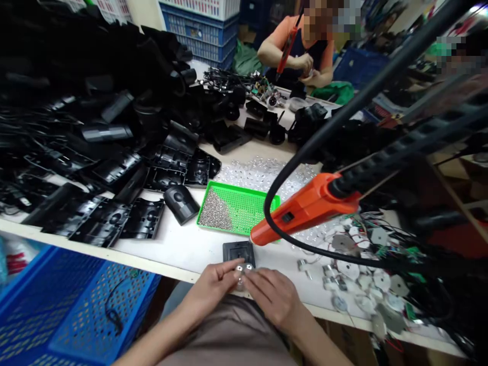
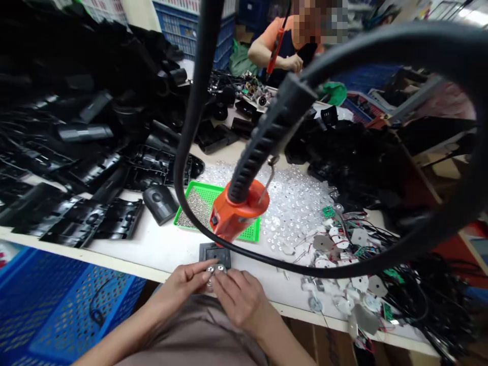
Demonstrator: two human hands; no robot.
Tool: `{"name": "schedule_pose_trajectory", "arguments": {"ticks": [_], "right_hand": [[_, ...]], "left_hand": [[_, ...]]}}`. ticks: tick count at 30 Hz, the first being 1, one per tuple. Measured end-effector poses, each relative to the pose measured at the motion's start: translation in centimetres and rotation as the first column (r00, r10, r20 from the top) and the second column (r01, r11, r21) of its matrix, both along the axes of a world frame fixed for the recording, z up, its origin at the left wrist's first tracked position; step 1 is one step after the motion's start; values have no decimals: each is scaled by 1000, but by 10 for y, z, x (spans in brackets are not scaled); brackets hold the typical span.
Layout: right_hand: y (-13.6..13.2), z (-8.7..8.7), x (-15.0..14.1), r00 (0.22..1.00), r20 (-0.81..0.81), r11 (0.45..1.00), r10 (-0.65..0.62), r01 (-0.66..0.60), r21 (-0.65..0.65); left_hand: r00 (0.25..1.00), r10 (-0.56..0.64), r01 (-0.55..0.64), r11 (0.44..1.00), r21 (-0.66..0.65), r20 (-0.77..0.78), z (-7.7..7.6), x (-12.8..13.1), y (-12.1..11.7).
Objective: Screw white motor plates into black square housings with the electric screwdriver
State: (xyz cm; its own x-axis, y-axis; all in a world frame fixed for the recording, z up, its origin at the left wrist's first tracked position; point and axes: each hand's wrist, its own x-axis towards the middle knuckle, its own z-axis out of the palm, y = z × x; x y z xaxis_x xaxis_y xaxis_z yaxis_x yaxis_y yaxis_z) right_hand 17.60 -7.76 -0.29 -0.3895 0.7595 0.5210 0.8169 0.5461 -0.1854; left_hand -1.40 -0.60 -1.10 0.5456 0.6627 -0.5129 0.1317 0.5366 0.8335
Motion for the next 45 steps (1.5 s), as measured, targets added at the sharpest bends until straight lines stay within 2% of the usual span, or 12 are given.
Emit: {"name": "schedule_pose_trajectory", "arguments": {"ticks": [2,6,11,17,19,24,27,30,32,34,37,45], "right_hand": [[6,-7,-3,999,-15,999,-43,43,19],[24,-22,-6,996,8,993,-89,88,73],[26,-29,-4,997,21,992,-71,68,108],[19,-21,-6,919,-385,996,-79,85,-2],[19,-17,-10,848,-519,994,-103,74,-75],[15,-15,-20,490,-730,865,-476,110,-490],[11,-19,-27,374,-710,750,-596,-58,-659],[8,-18,-25,289,-685,724,-668,44,-688],[9,-15,-18,419,-674,788,-608,217,-576],[11,-11,-11,697,-553,886,-456,297,-356],[15,-10,-11,964,-155,975,-217,205,-86],[17,-33,-39,911,176,919,-372,388,-69]], "left_hand": [[986,52,-13,970,243,-157,1,-9,2],[955,114,105,736,669,-275,-10,-17,18],[968,9,188,645,741,-253,-31,-15,29],[988,1,135,450,882,-152,-10,-10,21],[992,-50,126,522,844,-117,-3,-5,19],[991,132,-123,926,358,1,-5,9,7],[984,159,-168,979,114,82,-9,14,-1],[990,141,-133,948,290,-7,-9,10,-2],[979,167,-66,801,596,-116,-10,3,2],[958,175,84,590,803,-228,-13,-4,9],[913,77,337,413,846,-401,-23,-9,21],[868,21,478,239,845,-497,-39,-11,35]]}}
